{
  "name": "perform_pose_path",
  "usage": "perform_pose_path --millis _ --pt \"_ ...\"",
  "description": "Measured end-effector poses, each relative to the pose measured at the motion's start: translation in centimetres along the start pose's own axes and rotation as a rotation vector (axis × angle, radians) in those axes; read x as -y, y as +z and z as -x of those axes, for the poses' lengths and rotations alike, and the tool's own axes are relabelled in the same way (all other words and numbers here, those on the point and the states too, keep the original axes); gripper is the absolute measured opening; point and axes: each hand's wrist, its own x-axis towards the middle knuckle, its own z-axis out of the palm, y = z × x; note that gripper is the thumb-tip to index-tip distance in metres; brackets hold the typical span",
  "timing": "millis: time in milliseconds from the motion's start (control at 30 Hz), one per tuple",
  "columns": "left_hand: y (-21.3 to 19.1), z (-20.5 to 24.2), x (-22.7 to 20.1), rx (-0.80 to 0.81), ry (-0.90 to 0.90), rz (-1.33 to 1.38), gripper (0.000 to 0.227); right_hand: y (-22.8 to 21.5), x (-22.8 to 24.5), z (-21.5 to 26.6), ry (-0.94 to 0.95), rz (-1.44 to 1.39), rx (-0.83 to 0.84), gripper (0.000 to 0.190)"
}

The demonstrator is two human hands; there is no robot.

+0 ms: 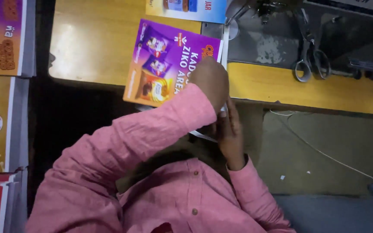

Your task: The person uses a sewing machine to stitch a white strip of material onto the edges of various printed paper sheets. They feed the paper and strip under the needle, guiding them through the machine, and then remove the finished pieces.

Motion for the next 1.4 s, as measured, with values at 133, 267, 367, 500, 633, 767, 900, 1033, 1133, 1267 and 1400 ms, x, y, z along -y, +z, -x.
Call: perform_pose_path --millis 133,267,367,500,633,767,900,1033,1133,1267,1400 --pt "-3.3 -0.3 -1.3 0.395 0.249 -0.252 0.029 -0.3 0.4 -0.3 0.057 0.078 0.043 0.047" --pt "1.8 -0.8 -1.7 0.083 -0.179 0.518 0.042 -1.3 -5.4 -0.4 -0.064 -0.218 0.088 0.055" --pt "2.3 0.2 0.9 -0.141 -0.028 0.371 0.03 -0.7 -4.5 -0.7 -0.043 -0.245 0.114 0.06" --pt "4.3 0.8 3.2 -0.333 0.135 0.399 0.028 -0.1 -1.9 0.0 -0.016 0.19 0.064 0.052" --pt "7.8 -0.1 4.0 -0.597 0.267 0.375 0.034 -0.5 -1.1 0.1 -0.029 0.457 0.112 0.055" --pt "5.6 0.2 4.0 -0.355 0.201 0.35 0.053 -0.8 -0.4 0.6 -0.131 0.61 0.141 0.058" --pt "5.7 -0.2 4.4 -0.442 0.237 0.336 0.043 -1.0 -0.5 0.5 -0.21 0.687 0.157 0.054" --pt "5.9 -0.6 4.4 -0.43 0.245 0.311 0.037 -0.9 0.1 0.6 -0.191 0.727 0.159 0.054" --pt "5.7 -0.5 4.6 -0.422 0.273 0.266 0.028 -1.0 -0.3 0.8 -0.238 0.736 0.143 0.054" --pt "5.2 -0.4 4.8 -0.375 0.303 0.286 0.032 -1.1 -0.5 0.9 -0.267 0.762 0.133 0.053" --pt "4.9 -0.6 5.0 -0.392 0.356 0.25 0.06 -1.2 0.0 0.6 -0.246 0.829 0.108 0.052"
